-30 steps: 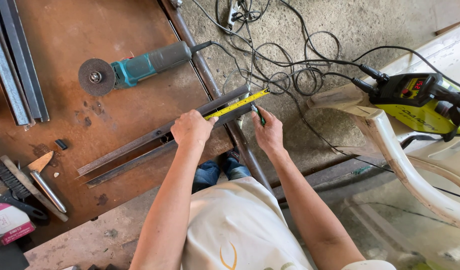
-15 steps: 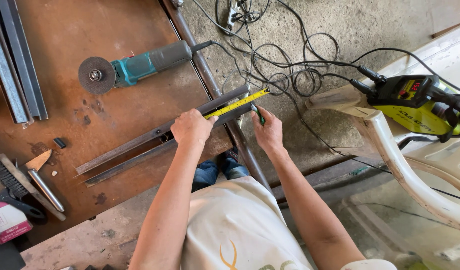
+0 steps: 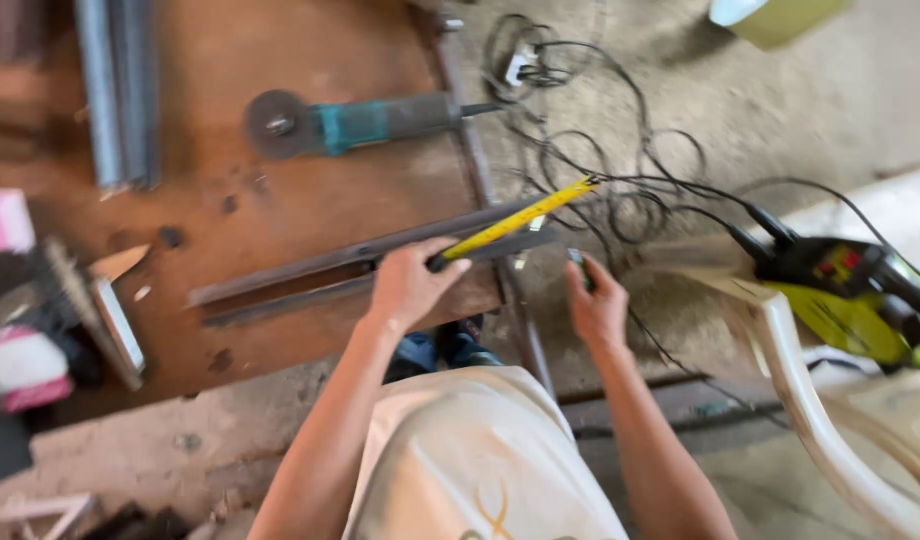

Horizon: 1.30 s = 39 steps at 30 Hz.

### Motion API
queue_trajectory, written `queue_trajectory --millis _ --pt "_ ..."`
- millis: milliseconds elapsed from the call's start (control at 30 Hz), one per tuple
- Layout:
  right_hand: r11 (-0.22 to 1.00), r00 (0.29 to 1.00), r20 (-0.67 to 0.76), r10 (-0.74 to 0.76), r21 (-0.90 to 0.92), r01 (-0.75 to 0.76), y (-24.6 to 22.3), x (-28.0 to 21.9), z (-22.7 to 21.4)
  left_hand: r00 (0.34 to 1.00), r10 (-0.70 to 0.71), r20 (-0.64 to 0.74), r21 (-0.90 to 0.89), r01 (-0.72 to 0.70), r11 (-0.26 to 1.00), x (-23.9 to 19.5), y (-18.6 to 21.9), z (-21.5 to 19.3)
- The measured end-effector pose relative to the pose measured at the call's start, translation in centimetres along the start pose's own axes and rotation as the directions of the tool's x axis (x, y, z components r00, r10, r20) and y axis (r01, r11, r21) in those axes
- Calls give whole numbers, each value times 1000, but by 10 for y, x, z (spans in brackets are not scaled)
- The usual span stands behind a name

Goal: Measuring and cutting metal bars using a tape measure and an angle grinder.

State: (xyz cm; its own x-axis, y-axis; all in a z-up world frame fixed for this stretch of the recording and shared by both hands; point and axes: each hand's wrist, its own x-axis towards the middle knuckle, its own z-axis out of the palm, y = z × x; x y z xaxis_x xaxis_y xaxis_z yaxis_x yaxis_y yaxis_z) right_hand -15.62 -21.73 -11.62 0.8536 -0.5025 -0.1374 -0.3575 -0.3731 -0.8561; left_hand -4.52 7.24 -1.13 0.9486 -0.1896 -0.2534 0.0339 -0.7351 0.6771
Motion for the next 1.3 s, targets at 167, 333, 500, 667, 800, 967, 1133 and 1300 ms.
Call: queue_trajectory --millis 167,333,500,667,800,967,1133,1300 --pt "993 999 54 9 -114 -3 -28 -1 -7 981 95 -168 -159 -122 980 -35 -27 -31" --pt "994 987 136 90 55 -98 -63 -10 20 961 -41 -272 -271 -36 962 -64 -81 -70" --pt "990 972 217 84 -127 -57 -104 -26 62 832 -70 -550 158 186 970 -93 -191 -112" --pt "985 949 312 45 -170 9 -167 -59 126 812 -95 -576 336 341 878 -127 -300 -153" --pt "982 927 375 -30 -163 98 -185 -80 177 831 -3 -556 463 312 829 -135 -356 -164" --pt "917 899 373 -228 -227 327 -201 -109 226 795 257 -549 620 181 763 -124 -353 -187" --pt "851 862 374 -342 -266 453 -255 -143 260 778 200 -596 461 127 878 -52 -342 -184" --pt "838 824 466 -324 -263 479 -296 -168 275 832 -323 -451 56 388 920 38 -320 -194"
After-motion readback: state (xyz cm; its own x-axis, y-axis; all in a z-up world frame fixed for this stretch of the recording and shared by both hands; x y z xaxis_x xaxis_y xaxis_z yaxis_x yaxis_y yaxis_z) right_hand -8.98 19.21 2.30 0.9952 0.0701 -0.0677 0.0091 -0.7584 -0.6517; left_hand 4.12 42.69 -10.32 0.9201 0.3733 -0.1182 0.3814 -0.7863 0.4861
